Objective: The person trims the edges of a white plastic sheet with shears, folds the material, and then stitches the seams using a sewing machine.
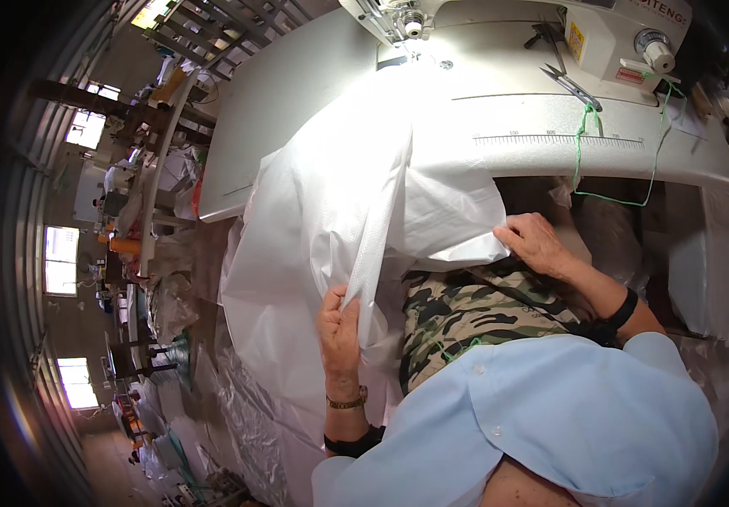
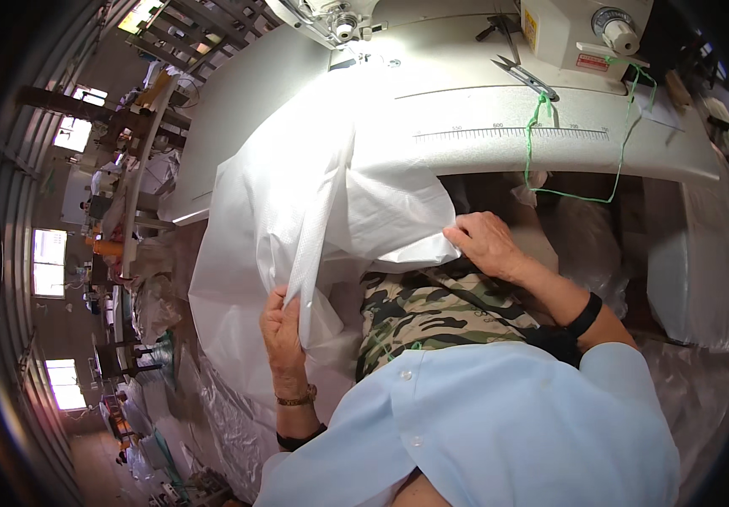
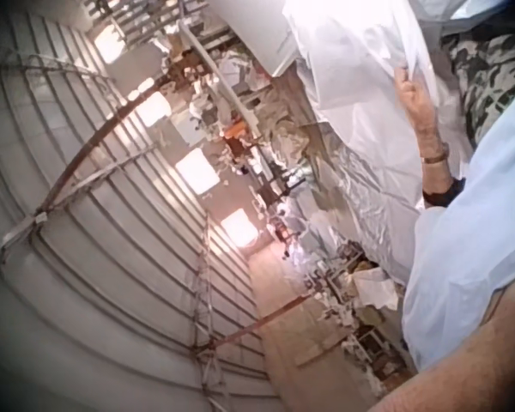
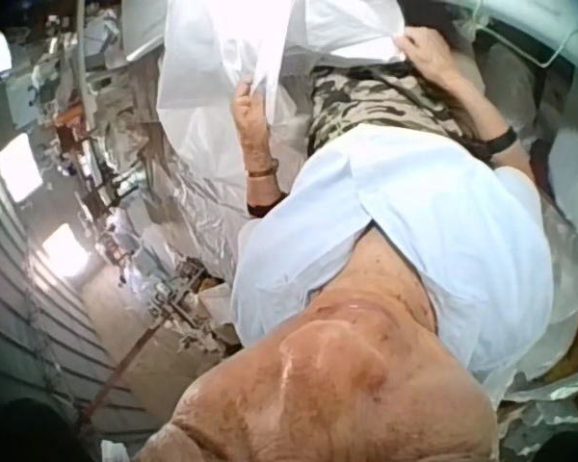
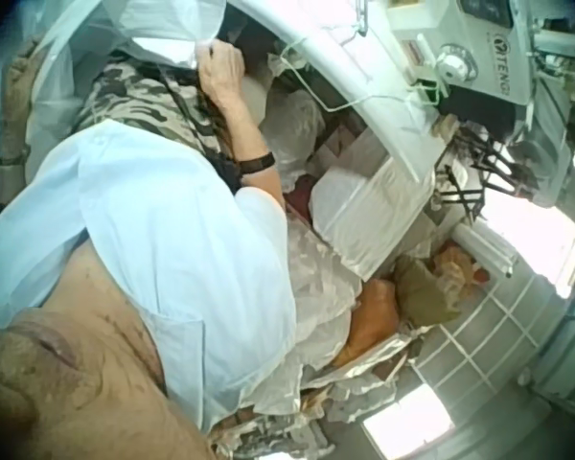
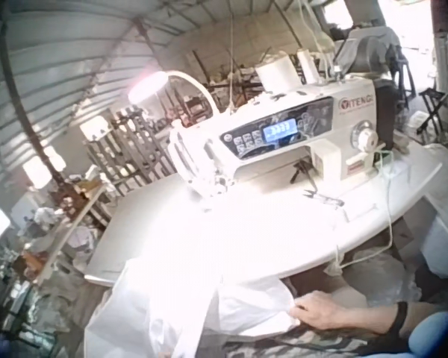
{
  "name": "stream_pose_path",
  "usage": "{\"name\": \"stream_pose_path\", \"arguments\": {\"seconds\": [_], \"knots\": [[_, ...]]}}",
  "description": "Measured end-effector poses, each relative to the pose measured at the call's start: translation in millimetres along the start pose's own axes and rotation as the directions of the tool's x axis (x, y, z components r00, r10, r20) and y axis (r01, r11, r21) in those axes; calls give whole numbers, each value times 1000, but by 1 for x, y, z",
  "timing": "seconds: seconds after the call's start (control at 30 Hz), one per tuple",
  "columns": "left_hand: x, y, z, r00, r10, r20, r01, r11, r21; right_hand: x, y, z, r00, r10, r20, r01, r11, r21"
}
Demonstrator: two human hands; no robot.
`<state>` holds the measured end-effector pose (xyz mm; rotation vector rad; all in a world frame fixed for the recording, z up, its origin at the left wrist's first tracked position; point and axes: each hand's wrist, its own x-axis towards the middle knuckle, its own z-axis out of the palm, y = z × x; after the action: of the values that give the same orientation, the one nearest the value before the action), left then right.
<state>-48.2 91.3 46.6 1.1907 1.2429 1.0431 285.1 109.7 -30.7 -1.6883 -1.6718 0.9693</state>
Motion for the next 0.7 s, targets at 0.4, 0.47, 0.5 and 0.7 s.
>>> {"name": "stream_pose_path", "arguments": {"seconds": [0.4, 0.47, 0.5, 0.7], "knots": [[49, 62, -4, 834, 550, -34, -300, 505, 809, 26, -111, -10, 823, -556, -117, 567, 818, 94], [62, 81, -18, 892, 446, -75, -291, 692, 660, 38, -117, -6, 808, -584, -82, 586, 810, 7], [67, 87, -20, 954, 267, -134, -176, 864, 473, 46, -119, -6, 844, -532, -67, 537, 840, 81], [86, 118, -7, 959, 263, -109, -256, 964, 71, 94, -118, -15, 976, -212, -40, 193, 773, 605]]}}
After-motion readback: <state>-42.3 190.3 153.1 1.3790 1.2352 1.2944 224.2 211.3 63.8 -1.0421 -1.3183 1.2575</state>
